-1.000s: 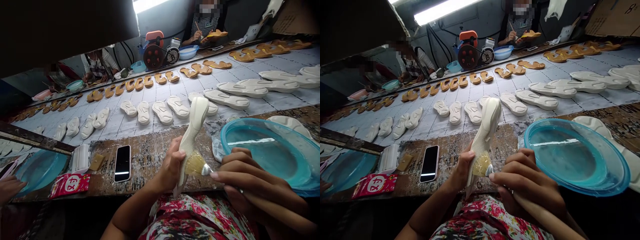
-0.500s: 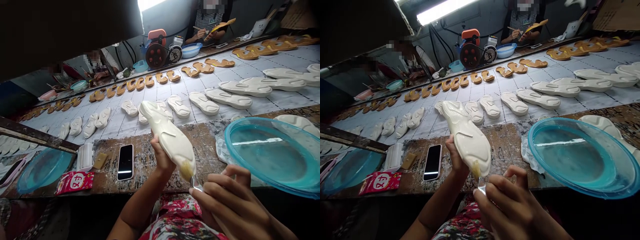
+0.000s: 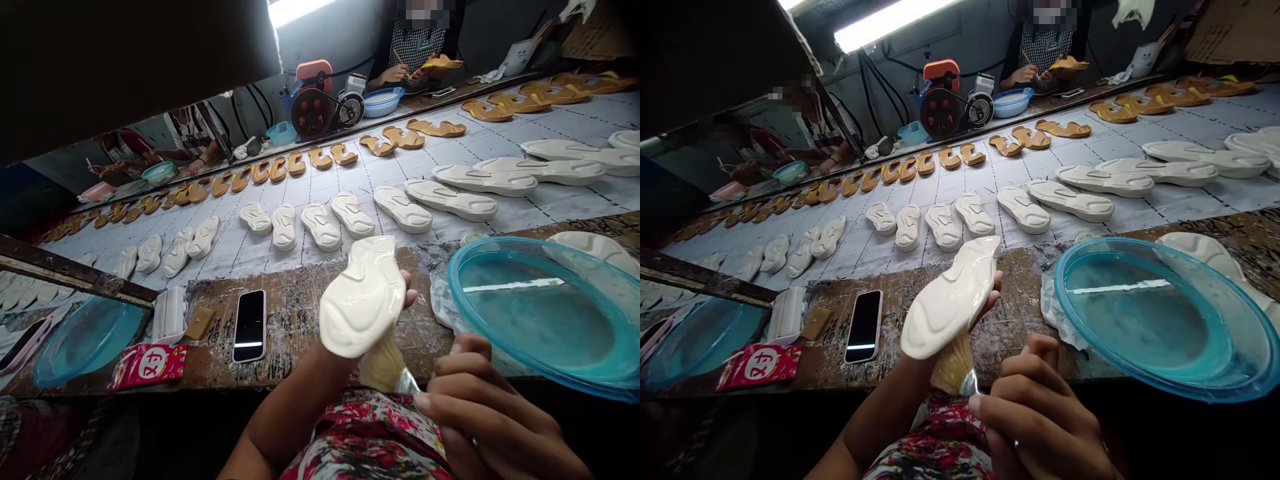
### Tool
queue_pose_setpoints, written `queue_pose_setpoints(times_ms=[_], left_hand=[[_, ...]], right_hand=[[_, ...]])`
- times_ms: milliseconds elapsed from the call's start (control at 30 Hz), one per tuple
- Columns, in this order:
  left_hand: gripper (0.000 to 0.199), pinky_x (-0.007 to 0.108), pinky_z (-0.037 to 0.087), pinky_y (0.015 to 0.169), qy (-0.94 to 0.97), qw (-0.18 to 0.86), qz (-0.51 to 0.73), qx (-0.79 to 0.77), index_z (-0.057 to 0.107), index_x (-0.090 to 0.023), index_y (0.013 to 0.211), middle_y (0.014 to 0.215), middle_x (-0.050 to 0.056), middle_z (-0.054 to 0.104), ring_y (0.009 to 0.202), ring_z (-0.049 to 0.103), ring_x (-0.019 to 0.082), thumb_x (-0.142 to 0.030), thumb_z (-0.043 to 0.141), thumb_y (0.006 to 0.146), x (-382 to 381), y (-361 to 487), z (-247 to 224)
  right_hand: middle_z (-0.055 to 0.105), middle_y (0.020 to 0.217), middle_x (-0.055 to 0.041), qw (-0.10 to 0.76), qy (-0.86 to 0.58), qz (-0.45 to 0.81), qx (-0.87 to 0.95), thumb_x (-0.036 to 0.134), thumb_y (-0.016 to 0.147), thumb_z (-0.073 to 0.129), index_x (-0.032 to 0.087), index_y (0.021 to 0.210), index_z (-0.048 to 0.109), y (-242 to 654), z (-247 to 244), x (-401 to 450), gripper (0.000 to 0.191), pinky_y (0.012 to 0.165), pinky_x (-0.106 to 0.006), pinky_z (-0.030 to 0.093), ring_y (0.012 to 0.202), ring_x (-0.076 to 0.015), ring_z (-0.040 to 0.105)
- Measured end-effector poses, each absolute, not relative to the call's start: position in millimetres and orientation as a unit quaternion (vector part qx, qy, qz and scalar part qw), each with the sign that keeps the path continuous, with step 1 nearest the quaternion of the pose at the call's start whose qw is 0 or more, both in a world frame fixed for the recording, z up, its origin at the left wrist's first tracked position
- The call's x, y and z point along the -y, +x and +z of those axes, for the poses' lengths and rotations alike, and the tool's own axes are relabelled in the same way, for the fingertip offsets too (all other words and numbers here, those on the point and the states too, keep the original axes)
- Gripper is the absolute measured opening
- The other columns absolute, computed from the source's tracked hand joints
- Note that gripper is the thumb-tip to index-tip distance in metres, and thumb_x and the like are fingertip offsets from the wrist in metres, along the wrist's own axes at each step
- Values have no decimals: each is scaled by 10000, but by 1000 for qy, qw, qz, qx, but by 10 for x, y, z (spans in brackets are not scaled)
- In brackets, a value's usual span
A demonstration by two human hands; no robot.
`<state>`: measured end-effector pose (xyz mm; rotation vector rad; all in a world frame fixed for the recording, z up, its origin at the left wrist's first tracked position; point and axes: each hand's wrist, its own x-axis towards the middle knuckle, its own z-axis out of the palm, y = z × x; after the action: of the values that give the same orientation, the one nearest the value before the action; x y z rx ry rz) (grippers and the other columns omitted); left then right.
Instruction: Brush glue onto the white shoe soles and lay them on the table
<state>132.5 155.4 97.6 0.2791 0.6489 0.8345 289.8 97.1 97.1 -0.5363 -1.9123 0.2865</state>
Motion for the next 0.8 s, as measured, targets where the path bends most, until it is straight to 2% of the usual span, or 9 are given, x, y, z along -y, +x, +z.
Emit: queue_pose_setpoints(times_ms=[67, 133, 200, 300, 433, 500, 600, 700, 800], left_hand=[[521, 496, 217, 1044, 123, 850, 411, -307, 608, -168, 1089, 1314, 76, 482, 1182, 453, 303, -475, 274, 832, -1523, 1316, 920], [612, 474, 346, 951, 115, 840, 448, -283, 623, -167, 1043, 1220, 92, 551, 1087, 514, 300, -545, 216, 785, -1489, 1339, 933], [650, 432, 409, 879, 103, 820, 508, -242, 617, -154, 1039, 1105, 103, 607, 1027, 540, 285, -556, 195, 751, -1462, 1385, 993], [680, 424, 436, 801, 68, 805, 538, -239, 610, -120, 1035, 981, 123, 638, 936, 570, 289, -541, 172, 729, -1456, 1431, 1069], [678, 398, 441, 687, 44, 766, 575, -284, 602, -163, 1031, 919, 96, 646, 785, 594, 270, -578, 161, 728, -1516, 1377, 1004], [640, 389, 441, 720, 36, 753, 595, -279, 600, -168, 1018, 862, 90, 641, 807, 589, 262, -568, 190, 732, -1552, 1342, 936], [610, 384, 444, 773, 53, 751, 600, -269, 603, -142, 992, 807, 95, 626, 846, 579, 263, -551, 240, 722, -1571, 1357, 873], [580, 404, 454, 784, 69, 743, 602, -286, 600, -121, 976, 842, 115, 630, 875, 579, 280, -519, 274, 710, -1561, 1410, 836], [549, 433, 460, 795, 80, 720, 619, -305, 599, -131, 952, 905, 128, 632, 929, 573, 301, -531, 303, 721, -1571, 1326, 749]], right_hand=[[550, 621, 12, 522, -229, 146, 808, 81, 768, 471, 140, 846, 554, 2941, 960, -952, 129, 812, -295, 392, 702, -87, 531], [553, 628, 10, 545, -261, 159, 781, 146, 815, 461, 161, 855, 554, 2978, 948, -977, 102, 879, -332, 377, 714, -102, 543], [575, 685, -3, 573, -314, 148, 742, 186, 830, 473, 179, 884, 565, 2973, 930, -1040, 107, 860, -340, 387, 739, -119, 554], [602, 753, -12, 573, -348, 118, 733, 116, 800, 502, 167, 906, 573, 2873, 894, -1114, 137, 742, -287, 403, 731, -111, 565], [580, 655, 17, 505, -280, 75, 813, 88, 773, 509, 138, 854, 563, 2787, 885, -1050, 109, 763, -275, 365, 664, -83, 547], [572, 644, 30, 480, -250, 98, 835, 118, 799, 479, 155, 841, 550, 2832, 884, -1013, 90, 793, -257, 362, 661, -69, 544], [572, 666, 18, 500, -239, 138, 821, 168, 835, 449, 163, 897, 535, 2899, 871, -1044, 106, 859, -280, 363, 713, -86, 554], [591, 721, 3, 529, -265, 132, 795, 137, 815, 479, 158, 936, 538, 2830, 866, -1124, 136, 812, -272, 381, 744, -92, 558], [580, 675, 27, 507, -247, 135, 815, 104, 788, 500, 166, 856, 537, 2735, 844, -1157, 99, 778, -260, 367, 663, -71, 544]])
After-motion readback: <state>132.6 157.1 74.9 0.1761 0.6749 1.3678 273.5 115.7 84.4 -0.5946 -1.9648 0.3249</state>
